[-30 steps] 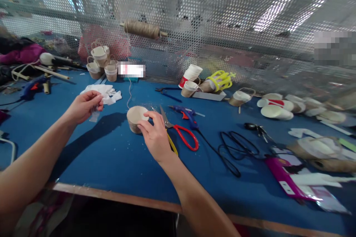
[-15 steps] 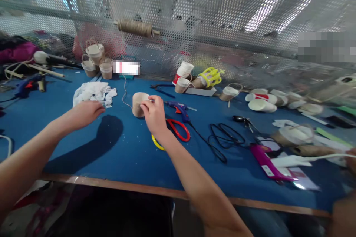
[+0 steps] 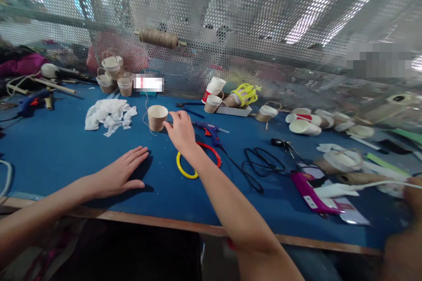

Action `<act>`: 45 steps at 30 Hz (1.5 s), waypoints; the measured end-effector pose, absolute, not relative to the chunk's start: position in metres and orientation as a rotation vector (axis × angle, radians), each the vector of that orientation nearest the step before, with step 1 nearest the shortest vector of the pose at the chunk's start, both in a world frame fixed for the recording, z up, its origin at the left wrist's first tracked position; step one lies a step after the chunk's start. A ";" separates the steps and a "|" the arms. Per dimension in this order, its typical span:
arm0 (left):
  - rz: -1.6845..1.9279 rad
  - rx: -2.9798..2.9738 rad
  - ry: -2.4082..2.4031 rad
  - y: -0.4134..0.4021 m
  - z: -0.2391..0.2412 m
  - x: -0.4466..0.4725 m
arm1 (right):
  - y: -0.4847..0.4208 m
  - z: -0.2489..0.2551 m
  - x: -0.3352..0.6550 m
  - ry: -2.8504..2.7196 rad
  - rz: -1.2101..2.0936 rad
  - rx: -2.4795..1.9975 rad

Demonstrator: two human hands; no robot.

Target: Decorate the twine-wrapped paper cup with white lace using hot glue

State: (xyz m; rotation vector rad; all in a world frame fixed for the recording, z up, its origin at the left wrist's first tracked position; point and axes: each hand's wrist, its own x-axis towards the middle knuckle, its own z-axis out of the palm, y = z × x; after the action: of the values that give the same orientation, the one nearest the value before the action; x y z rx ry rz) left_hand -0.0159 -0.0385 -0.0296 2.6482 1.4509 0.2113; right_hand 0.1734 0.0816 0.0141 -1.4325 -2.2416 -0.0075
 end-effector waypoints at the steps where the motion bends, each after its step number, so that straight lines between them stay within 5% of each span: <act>1: 0.242 2.643 1.495 -0.036 -0.029 -0.021 | 0.074 0.014 0.186 -2.262 -0.017 -1.514; 5: 0.277 2.561 1.853 -0.027 -0.038 -0.045 | 0.045 0.005 0.235 -2.387 -0.003 -1.791; 13: 0.072 2.586 1.831 -0.033 -0.042 -0.026 | 0.036 -0.001 0.251 -2.566 0.064 -1.815; 25: 0.299 2.689 0.979 -0.038 -0.012 0.081 | 0.073 0.010 0.281 -2.540 0.235 -1.724; 31: 0.155 2.494 1.887 -0.035 -0.028 -0.007 | 0.074 0.021 0.284 -2.526 0.318 -1.721; 34: 0.118 2.451 1.969 -0.040 -0.038 -0.014 | 0.074 0.022 0.284 -2.524 0.353 -1.719; 37: 0.123 2.538 1.622 -0.052 -0.031 0.054 | 0.077 0.021 0.286 -2.516 0.385 -1.715; 42: 0.181 2.600 0.345 -0.079 -0.006 0.182 | 0.084 0.021 0.290 -2.511 0.435 -1.706; 45: 0.301 2.642 0.421 -0.071 -0.002 0.171 | 0.084 0.022 0.290 -2.515 0.452 -1.700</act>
State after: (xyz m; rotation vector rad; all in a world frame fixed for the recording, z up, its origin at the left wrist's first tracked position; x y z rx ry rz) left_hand 0.1708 -0.0710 -0.0022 2.6417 0.4211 0.3013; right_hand 0.2898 0.0843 0.0221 -1.6999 -2.5154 0.4517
